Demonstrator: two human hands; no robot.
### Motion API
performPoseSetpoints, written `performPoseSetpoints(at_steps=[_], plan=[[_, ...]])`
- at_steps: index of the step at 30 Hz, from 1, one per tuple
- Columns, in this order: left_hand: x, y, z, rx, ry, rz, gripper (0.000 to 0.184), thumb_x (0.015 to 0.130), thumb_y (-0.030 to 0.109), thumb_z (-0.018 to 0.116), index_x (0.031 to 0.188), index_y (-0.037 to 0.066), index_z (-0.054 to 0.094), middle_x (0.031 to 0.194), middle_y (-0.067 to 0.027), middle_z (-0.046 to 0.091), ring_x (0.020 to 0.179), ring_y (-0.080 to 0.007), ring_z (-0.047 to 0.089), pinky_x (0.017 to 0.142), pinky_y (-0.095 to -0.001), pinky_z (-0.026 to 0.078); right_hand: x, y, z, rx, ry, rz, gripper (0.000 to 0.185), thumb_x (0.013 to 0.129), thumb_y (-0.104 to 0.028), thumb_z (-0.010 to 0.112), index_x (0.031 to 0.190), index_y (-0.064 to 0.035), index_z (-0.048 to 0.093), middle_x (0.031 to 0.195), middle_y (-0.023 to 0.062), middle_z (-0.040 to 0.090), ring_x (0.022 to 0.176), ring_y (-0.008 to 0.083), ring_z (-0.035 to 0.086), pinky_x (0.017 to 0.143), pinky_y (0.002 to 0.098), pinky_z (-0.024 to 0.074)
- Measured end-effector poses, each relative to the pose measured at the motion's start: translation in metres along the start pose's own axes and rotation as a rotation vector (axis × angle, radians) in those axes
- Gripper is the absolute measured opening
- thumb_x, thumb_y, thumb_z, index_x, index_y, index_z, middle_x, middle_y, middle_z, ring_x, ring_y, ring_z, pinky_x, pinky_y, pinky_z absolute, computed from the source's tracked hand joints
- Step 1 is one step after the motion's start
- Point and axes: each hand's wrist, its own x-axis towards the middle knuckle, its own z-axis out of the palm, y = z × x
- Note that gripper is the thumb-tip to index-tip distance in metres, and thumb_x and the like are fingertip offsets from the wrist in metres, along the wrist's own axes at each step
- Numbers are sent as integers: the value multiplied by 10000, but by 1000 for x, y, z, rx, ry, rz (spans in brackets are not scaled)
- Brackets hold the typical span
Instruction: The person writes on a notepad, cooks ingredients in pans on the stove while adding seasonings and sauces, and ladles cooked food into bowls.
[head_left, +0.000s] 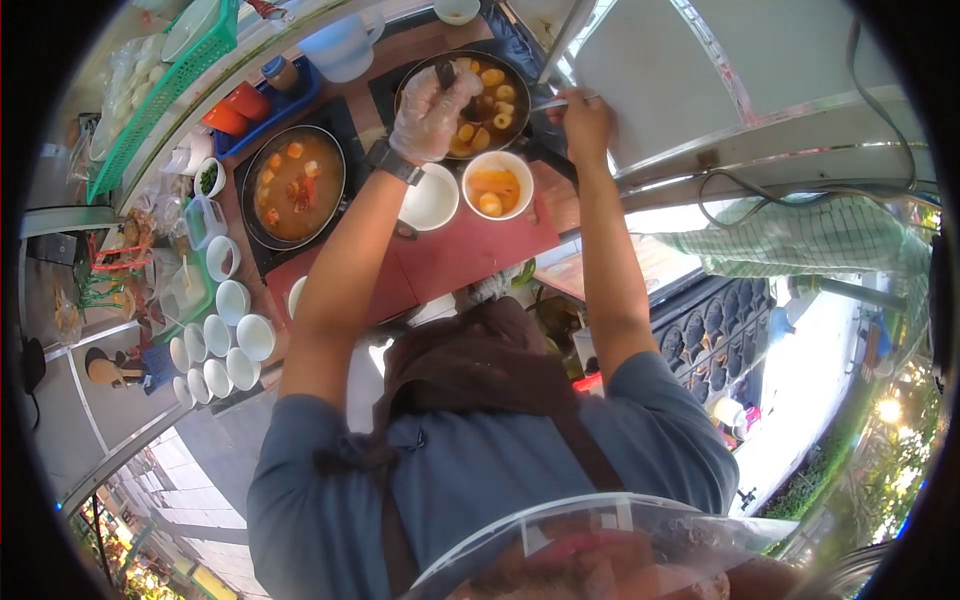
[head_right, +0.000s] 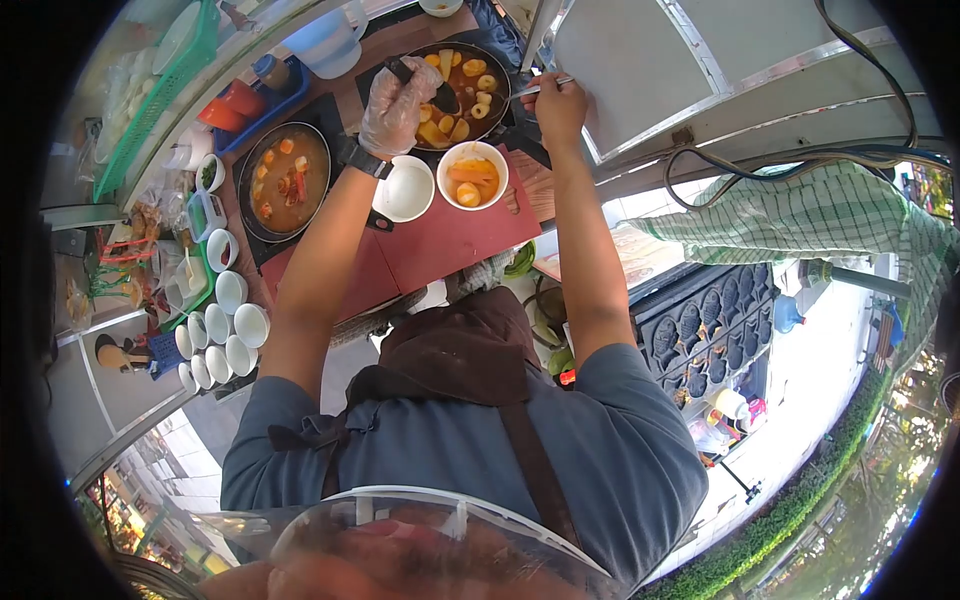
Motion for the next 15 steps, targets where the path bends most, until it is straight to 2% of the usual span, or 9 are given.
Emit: performPoseSetpoints(at_steps=[4,6,7,8,10,12,14,15], plan=[[-1,-15,3,-79,68,-54,82,1077,155,553,1029,91,570,874,8,542,806,-126,481,731,-281,411,-2,-16,10,-59,61,-114,255,1032,-178,564,923,17,688,728,96,723,641,156,727,600,282,564],[0,-22,14,-127,87,-58,81,1077,159,557,1030,95,574,873,11,542,805,-124,483,732,-280,412,-4,-21,16,-356,30,-356,227,1024,-180,592,957,12,691,765,118,731,659,181,733,646,325,568],[0,-26,20,-174,101,-58,80,1077,164,561,1031,101,577,866,13,543,803,-123,485,735,-281,416,1,-10,21,-360,5,-453,199,1014,-182,622,984,2,691,829,137,740,685,205,743,669,343,564],[-1,-29,24,-222,115,-58,79,1076,170,565,1032,107,581,860,16,544,802,-122,488,737,-281,419,3,1,21,-361,6,-454,199,1014,-182,622,984,2,691,829,137,740,685,205,743,669,343,564],[0,-39,25,-219,92,-72,75,1070,174,582,1035,108,585,847,19,547,797,-120,492,741,-279,422,0,-2,25,-427,-153,-570,200,1008,-188,642,991,4,695,874,144,745,715,214,753,676,333,565],[1,-42,29,-222,155,-49,189,1044,220,590,962,56,636,855,20,600,778,-80,541,732,-258,446,-5,-6,25,-452,-147,-520,207,1012,-176,630,987,21,691,845,132,740,712,195,752,666,339,568],[1,-37,30,-231,168,-48,193,1040,222,595,959,53,637,856,18,606,775,-83,543,731,-259,448,-7,-12,25,-384,-88,-194,225,1013,-167,627,951,40,690,811,113,730,691,176,741,637,323,571],[1,-32,30,-239,181,-46,197,1035,225,600,957,49,638,858,16,611,771,-86,545,730,-261,450,-4,-7,23,-384,-88,-193,225,1013,-167,627,951,40,690,811,113,730,691,176,741,637,323,571]])
